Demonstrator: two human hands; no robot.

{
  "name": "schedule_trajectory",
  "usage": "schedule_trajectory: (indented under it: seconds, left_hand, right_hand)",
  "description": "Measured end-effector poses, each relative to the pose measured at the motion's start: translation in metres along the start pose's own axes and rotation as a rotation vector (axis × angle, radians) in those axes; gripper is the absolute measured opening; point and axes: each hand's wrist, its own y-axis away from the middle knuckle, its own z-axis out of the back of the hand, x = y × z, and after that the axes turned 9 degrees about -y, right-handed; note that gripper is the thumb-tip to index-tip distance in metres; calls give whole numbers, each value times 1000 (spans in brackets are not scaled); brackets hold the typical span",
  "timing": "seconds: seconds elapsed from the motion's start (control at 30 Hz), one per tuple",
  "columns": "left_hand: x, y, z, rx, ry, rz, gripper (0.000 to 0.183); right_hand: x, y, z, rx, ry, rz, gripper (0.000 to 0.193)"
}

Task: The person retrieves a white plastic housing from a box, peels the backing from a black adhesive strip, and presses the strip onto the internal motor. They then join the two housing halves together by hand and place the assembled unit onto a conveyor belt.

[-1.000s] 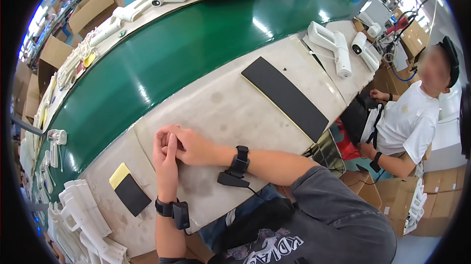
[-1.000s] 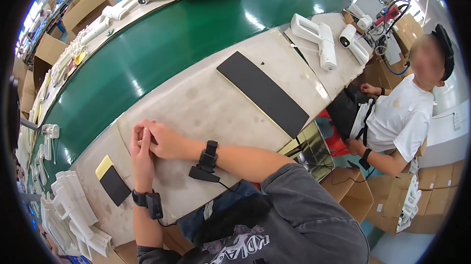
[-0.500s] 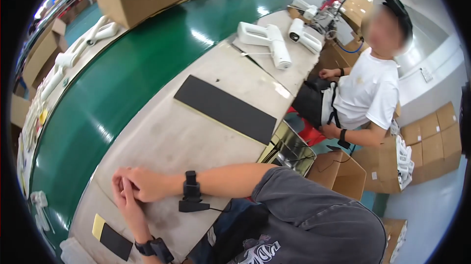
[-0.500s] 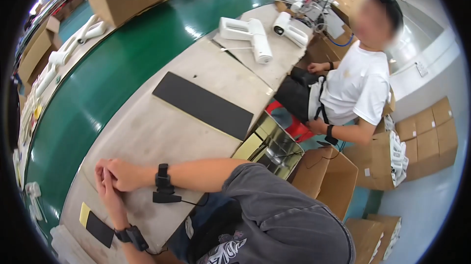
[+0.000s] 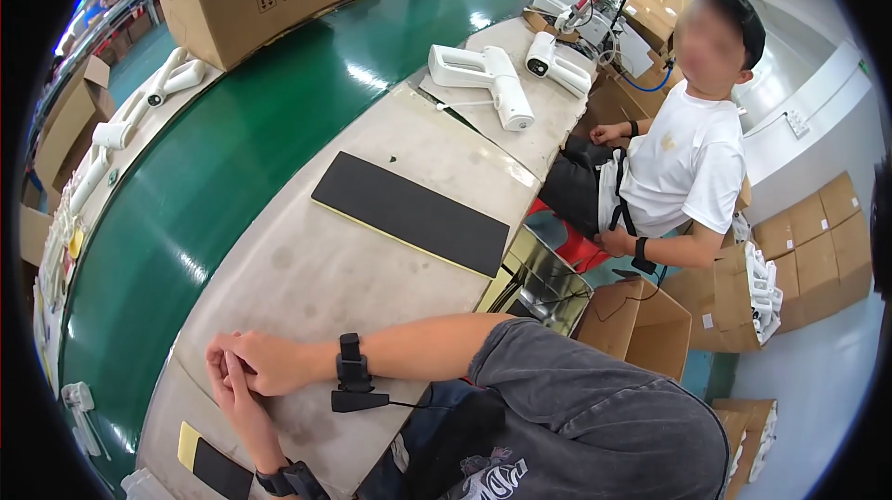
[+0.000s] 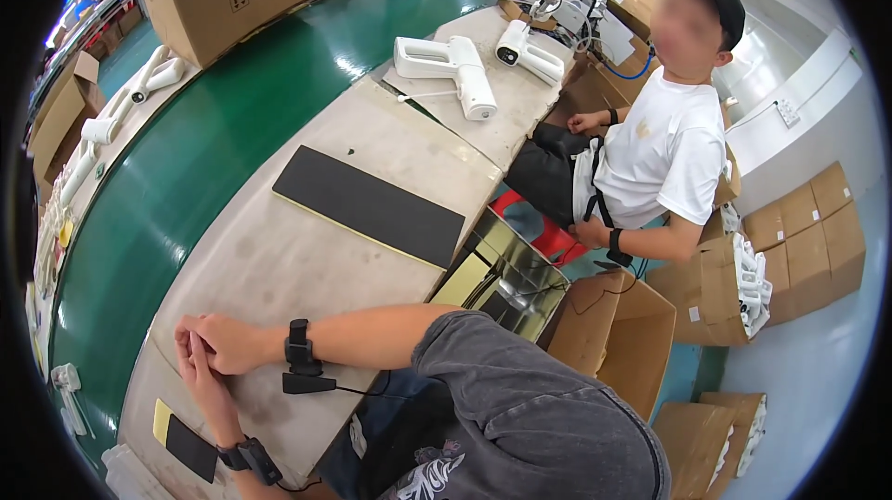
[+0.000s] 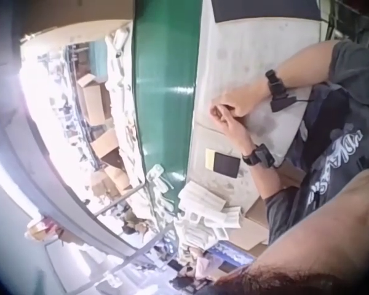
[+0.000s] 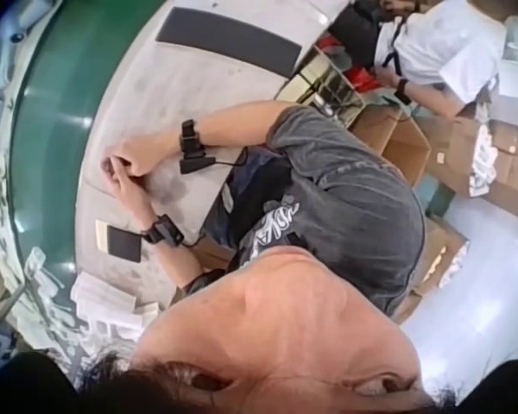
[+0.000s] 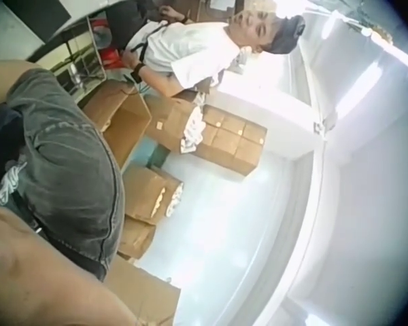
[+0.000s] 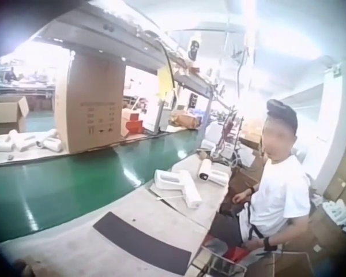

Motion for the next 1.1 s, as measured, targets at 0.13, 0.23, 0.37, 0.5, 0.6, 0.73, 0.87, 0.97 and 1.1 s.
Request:
schedule_trajectory:
  seconds: [0.13,0.23,0.37,0.5,0.6,0.73,0.87,0.97,1.1]
  left_hand:
    - [4,0,3,-4,6,0,35]
    - [4,0,3,8,28,0,35]
    - [5,0,4,8,10,-3,36]
    - [5,0,4,6,-6,9,38]
    - [7,-1,6,18,3,1,39]
    - [6,-1,6,14,-8,6,39]
    - [3,0,2,9,20,10,38]
    - [1,0,0,-10,14,5,36]
    - [1,0,2,-17,-7,7,36]
  right_hand:
    - [-1,0,-2,-3,-20,1,34]
    - [-2,0,-2,-16,-58,30,32]
    - [1,0,-1,-27,-41,51,30]
    - [2,1,-2,-36,-45,46,29]
    - [3,1,-1,-24,-46,34,28]
    - [4,1,-1,-23,-28,-3,29]
    - [-2,0,0,-6,-4,64,31]
    - [-3,0,0,-11,3,68,31]
    - [1,0,1,9,20,26,31]
